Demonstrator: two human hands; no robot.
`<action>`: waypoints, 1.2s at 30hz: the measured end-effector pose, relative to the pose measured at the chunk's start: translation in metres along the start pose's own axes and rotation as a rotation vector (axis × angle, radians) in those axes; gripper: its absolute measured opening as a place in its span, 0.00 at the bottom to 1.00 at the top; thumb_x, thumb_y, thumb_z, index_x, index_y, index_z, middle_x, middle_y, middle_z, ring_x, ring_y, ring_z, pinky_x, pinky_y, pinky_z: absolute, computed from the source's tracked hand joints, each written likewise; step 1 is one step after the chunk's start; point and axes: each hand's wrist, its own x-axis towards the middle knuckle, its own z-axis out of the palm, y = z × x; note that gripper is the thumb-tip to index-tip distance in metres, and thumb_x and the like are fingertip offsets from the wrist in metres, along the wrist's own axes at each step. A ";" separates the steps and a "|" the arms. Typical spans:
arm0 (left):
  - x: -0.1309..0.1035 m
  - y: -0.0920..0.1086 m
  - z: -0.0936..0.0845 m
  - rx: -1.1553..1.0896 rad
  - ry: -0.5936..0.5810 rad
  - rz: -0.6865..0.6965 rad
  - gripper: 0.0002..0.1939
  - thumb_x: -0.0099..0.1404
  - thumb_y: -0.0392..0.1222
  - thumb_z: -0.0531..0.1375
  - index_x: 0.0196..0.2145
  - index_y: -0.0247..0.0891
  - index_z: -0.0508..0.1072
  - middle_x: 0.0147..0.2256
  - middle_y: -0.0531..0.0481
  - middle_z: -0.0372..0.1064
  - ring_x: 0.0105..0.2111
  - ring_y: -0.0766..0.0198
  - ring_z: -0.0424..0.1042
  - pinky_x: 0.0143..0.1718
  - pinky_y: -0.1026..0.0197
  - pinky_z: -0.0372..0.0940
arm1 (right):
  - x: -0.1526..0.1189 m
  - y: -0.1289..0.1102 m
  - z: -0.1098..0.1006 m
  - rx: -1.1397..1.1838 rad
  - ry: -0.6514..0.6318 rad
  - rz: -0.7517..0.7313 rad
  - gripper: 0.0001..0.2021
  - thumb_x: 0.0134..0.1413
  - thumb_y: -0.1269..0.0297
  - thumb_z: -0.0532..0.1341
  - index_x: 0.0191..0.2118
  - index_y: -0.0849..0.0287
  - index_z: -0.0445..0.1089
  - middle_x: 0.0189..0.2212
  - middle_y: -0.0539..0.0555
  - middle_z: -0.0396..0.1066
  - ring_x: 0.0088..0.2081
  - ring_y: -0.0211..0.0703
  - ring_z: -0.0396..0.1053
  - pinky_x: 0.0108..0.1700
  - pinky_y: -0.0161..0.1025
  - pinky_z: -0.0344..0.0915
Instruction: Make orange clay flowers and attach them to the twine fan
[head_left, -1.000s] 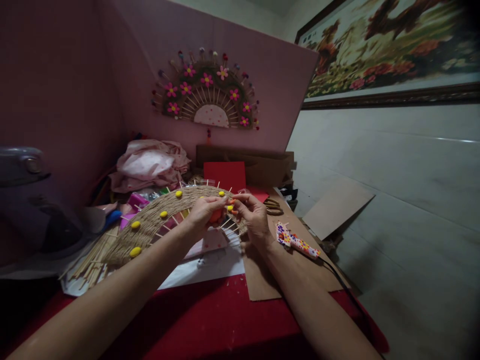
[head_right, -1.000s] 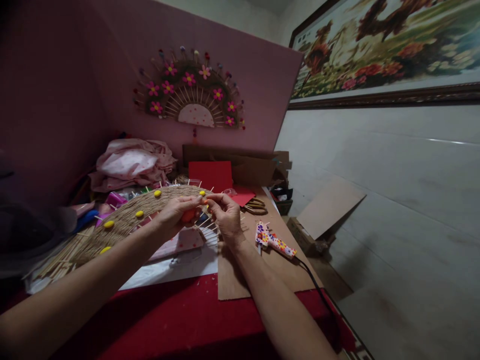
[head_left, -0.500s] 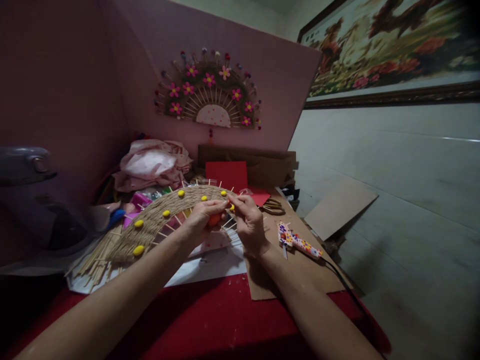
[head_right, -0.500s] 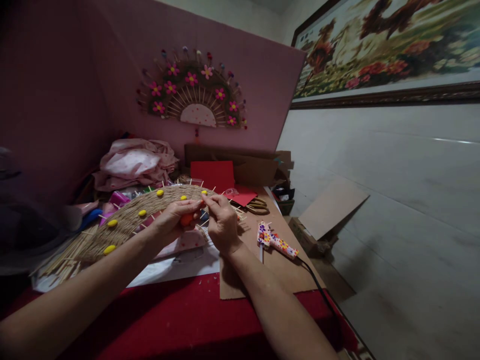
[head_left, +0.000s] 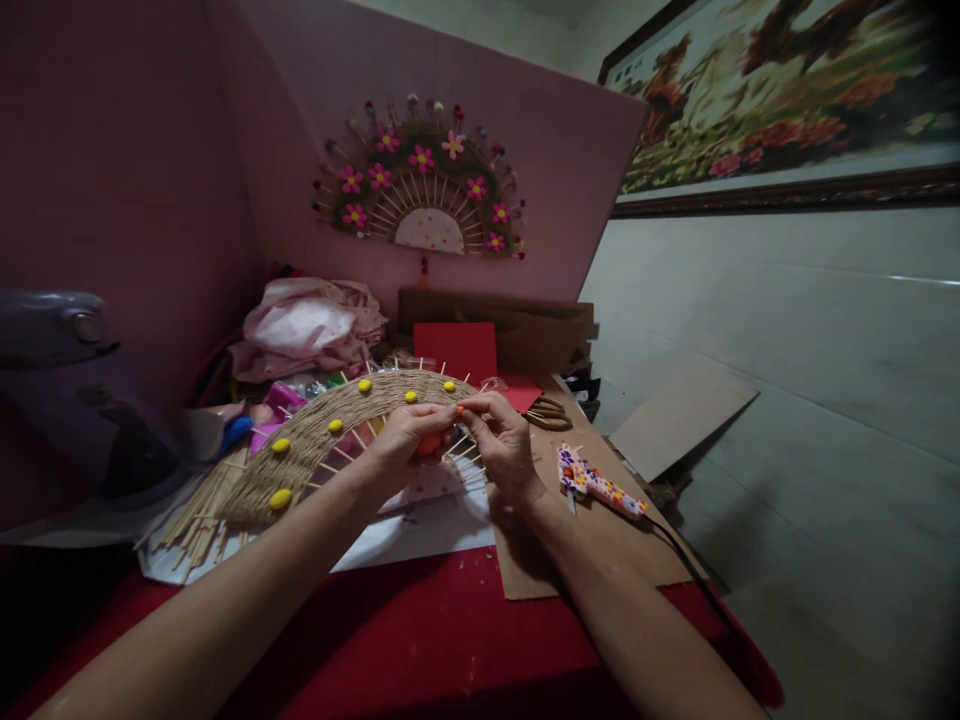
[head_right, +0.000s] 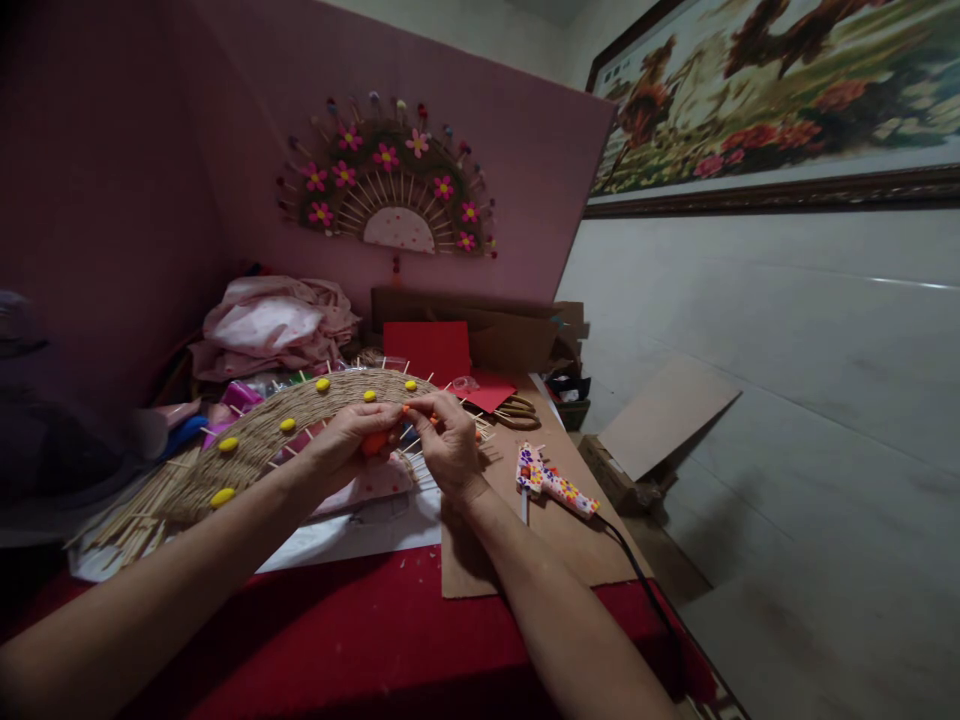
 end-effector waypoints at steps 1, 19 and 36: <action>0.000 -0.001 -0.001 0.000 0.005 0.007 0.14 0.51 0.47 0.66 0.24 0.32 0.70 0.18 0.54 0.62 0.15 0.74 0.56 0.15 0.69 0.45 | 0.000 0.001 0.001 0.006 0.003 0.014 0.05 0.55 0.62 0.60 0.33 0.56 0.72 0.32 0.52 0.69 0.36 0.41 0.66 0.39 0.38 0.63; -0.002 -0.001 0.001 -0.001 0.046 -0.034 0.12 0.48 0.42 0.68 0.25 0.31 0.73 0.17 0.54 0.63 0.15 0.74 0.57 0.16 0.69 0.46 | 0.001 0.008 0.002 0.253 -0.002 0.301 0.13 0.49 0.53 0.63 0.29 0.59 0.71 0.21 0.47 0.65 0.21 0.32 0.57 0.22 0.31 0.54; -0.001 -0.006 -0.001 -0.052 0.024 -0.032 0.12 0.52 0.44 0.65 0.25 0.32 0.72 0.18 0.53 0.62 0.17 0.74 0.57 0.18 0.69 0.49 | 0.002 0.006 0.002 0.288 -0.015 0.309 0.08 0.46 0.58 0.65 0.31 0.57 0.74 0.27 0.49 0.71 0.24 0.33 0.62 0.22 0.31 0.56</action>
